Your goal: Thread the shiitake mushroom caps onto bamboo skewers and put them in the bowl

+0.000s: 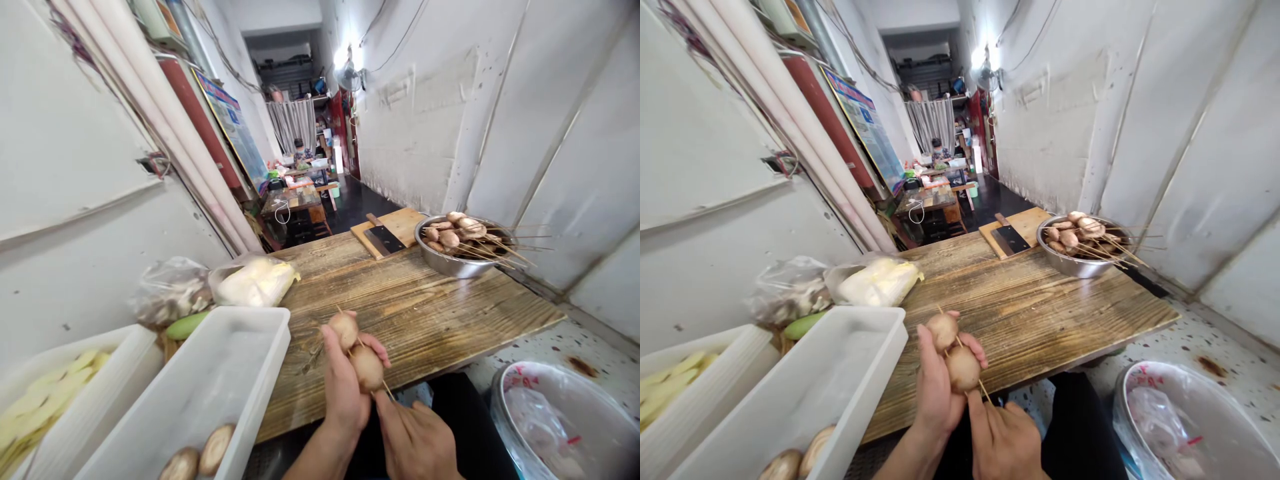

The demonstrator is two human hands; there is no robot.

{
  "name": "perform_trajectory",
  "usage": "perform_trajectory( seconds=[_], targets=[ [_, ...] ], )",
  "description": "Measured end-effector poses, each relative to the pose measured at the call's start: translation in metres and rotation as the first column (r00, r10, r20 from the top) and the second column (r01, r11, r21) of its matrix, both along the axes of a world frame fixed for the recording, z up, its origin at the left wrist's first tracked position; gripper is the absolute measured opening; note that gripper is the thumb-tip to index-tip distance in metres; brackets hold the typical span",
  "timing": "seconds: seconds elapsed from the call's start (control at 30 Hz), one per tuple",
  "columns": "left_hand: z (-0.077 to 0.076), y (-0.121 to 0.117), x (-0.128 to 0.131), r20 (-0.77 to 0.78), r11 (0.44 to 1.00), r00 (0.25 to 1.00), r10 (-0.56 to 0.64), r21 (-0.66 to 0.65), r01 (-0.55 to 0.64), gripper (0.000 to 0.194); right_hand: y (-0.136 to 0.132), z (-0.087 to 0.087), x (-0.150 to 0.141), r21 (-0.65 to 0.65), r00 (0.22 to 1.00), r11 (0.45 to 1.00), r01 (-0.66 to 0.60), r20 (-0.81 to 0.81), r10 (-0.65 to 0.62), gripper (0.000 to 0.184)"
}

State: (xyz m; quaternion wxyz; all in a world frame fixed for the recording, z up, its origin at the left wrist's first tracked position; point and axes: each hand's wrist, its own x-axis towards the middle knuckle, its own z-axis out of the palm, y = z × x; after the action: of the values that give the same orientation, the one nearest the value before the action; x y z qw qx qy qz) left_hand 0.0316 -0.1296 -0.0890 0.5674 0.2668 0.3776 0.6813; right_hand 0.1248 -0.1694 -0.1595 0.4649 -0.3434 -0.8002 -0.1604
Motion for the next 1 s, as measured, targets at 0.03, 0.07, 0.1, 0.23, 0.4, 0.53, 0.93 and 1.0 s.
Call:
perform_trajectory(
  seconds=[0.03, 0.07, 0.1, 0.23, 0.4, 0.53, 0.93, 1.0],
  targets=[
    [0.0, 0.0, 0.001, -0.004, 1.0, 1.0, 0.002, -0.002, -0.002, 0.054, 0.001, 0.002, -0.002, -0.004, 1.0, 1.0, 0.008, -0.017, -0.008, 0.027],
    [-0.001, 0.0, 0.002, -0.004, 1.0, 1.0, 0.005, -0.002, -0.005, 0.053, 0.002, 0.005, -0.003, -0.008, 0.999, 1.0, 0.008, -0.036, -0.009, 0.026],
    [-0.001, 0.0, 0.002, -0.003, 1.0, 1.0, 0.009, -0.001, -0.009, 0.054, 0.004, 0.007, -0.004, -0.018, 0.998, 1.0, 0.0, -0.055, -0.001, 0.025],
    [0.001, 0.003, -0.004, 0.045, 1.0, 0.999, -0.007, 0.023, 0.006, 0.058, 0.007, 0.01, -0.003, -0.104, 0.994, 0.992, -0.077, -0.081, 0.069, 0.019],
    [0.004, 0.002, -0.009, 0.133, 0.998, 0.989, -0.057, 0.044, 0.052, 0.053, 0.006, -0.002, 0.001, -0.091, 0.992, 0.988, -0.121, -0.05, 0.117, 0.025],
    [0.003, 0.001, -0.008, 0.159, 1.0, 0.987, 0.01, 0.026, -0.015, 0.046, 0.007, -0.005, -0.001, -0.087, 0.991, 0.99, -0.111, -0.08, 0.104, 0.028],
    [0.007, -0.002, 0.0, 0.069, 0.992, 0.991, 0.116, 0.037, -0.119, 0.037, 0.008, -0.01, -0.002, 0.072, 0.977, 0.991, -0.114, -0.171, 0.125, 0.018],
    [0.006, -0.002, 0.002, 0.048, 0.991, 0.99, 0.13, 0.032, -0.132, 0.037, 0.007, -0.01, -0.003, 0.087, 0.982, 0.993, -0.083, -0.162, 0.096, 0.019]
  ],
)
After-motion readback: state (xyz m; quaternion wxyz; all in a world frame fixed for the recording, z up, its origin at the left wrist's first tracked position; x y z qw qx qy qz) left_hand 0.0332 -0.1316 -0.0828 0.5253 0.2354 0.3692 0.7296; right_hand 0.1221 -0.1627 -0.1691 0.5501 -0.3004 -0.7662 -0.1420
